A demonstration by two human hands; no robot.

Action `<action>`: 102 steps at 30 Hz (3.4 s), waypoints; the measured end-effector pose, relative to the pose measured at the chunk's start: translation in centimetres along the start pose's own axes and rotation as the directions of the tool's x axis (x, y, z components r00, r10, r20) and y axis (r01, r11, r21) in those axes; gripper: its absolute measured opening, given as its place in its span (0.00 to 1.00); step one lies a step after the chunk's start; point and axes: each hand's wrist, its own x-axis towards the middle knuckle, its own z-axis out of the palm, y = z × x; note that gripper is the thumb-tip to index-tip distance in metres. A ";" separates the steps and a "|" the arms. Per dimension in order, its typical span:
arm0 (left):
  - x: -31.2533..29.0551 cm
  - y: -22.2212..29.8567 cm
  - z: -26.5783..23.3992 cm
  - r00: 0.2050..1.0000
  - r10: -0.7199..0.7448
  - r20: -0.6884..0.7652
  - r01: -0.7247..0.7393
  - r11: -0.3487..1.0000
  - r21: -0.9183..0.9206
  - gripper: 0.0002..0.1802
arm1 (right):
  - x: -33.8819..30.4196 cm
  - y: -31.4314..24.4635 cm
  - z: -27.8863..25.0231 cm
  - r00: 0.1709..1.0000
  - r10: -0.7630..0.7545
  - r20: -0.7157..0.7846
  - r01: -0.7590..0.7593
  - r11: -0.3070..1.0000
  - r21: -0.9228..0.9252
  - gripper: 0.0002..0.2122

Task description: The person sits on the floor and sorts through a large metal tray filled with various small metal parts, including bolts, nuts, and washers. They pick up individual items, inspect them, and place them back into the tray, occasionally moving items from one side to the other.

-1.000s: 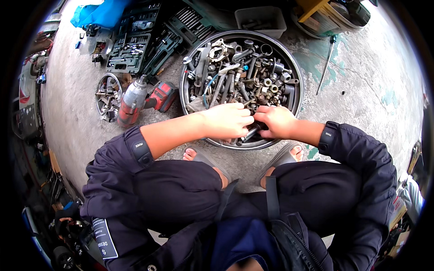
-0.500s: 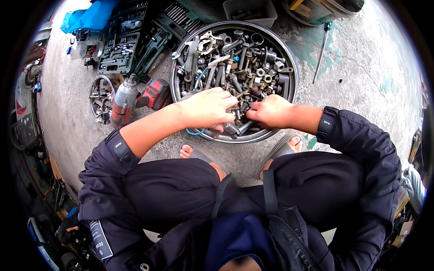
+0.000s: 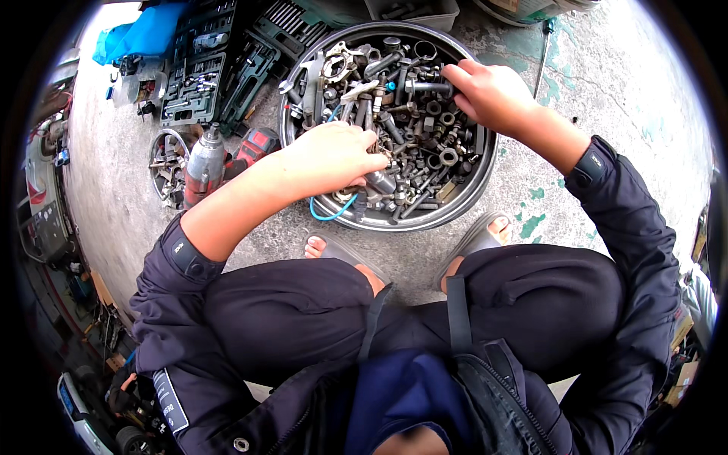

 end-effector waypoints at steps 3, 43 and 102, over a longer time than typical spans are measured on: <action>0.2 0.3 0.0 1.000 -0.003 0.012 0.002 0.999 0.047 0.17 | -0.3 -0.7 0.1 1.000 -0.005 -0.010 0.005 1.000 0.011 0.11; 6.8 6.4 7.4 0.982 0.026 -0.185 -0.006 0.994 0.106 0.30 | -3.3 -3.4 3.8 0.961 -0.276 0.022 0.259 0.922 0.287 0.08; 1.3 -3.4 0.0 0.704 0.067 -0.707 0.091 0.979 0.184 0.11 | 1.1 -6.2 -1.7 0.894 -0.280 0.350 0.166 0.932 0.321 0.04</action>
